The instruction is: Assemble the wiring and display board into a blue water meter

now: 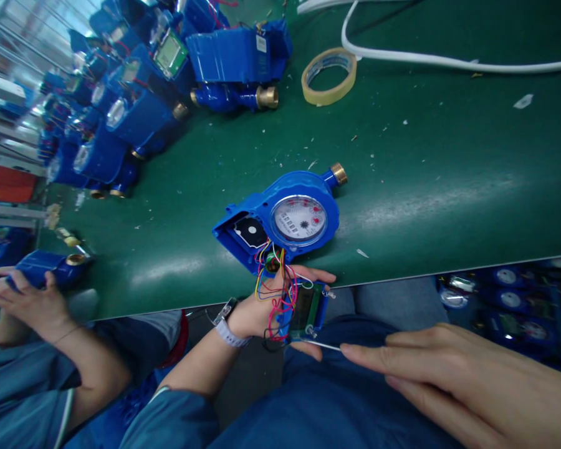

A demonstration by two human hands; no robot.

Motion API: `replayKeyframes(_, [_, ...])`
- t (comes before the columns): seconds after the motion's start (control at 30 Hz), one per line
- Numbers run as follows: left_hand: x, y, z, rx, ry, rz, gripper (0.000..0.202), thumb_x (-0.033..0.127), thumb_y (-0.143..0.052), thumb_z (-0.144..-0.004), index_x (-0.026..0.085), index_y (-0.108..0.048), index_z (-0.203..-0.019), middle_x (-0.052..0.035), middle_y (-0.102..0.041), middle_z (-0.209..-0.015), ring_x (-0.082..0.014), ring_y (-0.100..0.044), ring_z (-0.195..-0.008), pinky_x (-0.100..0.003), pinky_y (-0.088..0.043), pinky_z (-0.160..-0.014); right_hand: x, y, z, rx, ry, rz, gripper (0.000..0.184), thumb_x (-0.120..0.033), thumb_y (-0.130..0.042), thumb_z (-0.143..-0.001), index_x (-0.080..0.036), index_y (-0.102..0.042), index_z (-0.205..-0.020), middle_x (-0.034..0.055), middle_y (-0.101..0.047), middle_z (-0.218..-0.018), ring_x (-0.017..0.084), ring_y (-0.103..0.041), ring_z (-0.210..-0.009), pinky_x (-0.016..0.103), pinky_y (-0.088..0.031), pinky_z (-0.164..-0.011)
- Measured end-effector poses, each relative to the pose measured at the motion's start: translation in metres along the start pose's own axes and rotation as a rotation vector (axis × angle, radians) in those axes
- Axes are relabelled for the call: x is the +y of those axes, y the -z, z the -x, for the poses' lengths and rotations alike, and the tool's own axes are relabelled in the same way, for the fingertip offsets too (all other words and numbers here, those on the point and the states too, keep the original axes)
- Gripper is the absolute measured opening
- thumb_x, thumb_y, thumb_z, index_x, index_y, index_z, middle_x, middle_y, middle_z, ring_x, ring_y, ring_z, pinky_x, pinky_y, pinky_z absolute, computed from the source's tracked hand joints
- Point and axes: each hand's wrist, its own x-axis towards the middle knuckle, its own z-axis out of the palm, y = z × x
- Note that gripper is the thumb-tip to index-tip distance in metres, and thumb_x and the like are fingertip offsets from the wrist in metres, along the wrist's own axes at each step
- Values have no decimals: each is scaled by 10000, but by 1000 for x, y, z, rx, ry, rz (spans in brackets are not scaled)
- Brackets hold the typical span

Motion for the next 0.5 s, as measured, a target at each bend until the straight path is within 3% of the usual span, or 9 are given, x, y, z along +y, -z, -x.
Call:
replayKeyframes(0.13, [-8, -1, 3, -16, 26, 73, 835, 534, -858, -505, 334, -531, -1247, -37, -657, -907, -398, -637, -1085, -527, -588, -856, 2, 1, 1, 50, -4, -12, 560, -196, -513, -948, -473, -453, -1431, -86, -685, -1172, 148, -696, -954, 232, -597, -799])
replayKeyframes(0.27, [-24, -1, 11, -55, 52, 143, 690, 566, -826, -542, 306, -613, -1144, -36, -675, -879, -384, -653, -1049, -527, -580, -858, 0, -3, 5, 29, -16, 9, 608, -183, -501, -940, -479, -399, -1461, -95, -667, -1206, 142, -688, -988, 234, -599, -815])
replayKeyframes(0.4, [-40, 1, 16, -130, 26, 189, 624, 573, -850, -488, 258, -682, -1000, -67, -697, -1002, -386, -644, -1055, -520, -552, -938, -1, -15, 10, 2, -19, 26, 661, -131, -482, -923, -466, -369, -1481, -88, -628, -1286, 152, -665, -1067, 267, -586, -879])
replayKeyframes(0.5, [-44, 1, 20, -131, 15, 202, 662, 544, -890, -447, 213, -682, -980, -104, -685, -1111, -370, -643, -1071, -474, -535, -987, 0, -25, 14, 52, -41, -18, 596, -145, -461, -950, -437, -415, -1468, -81, -601, -1330, 151, -638, -1125, 272, -553, -931])
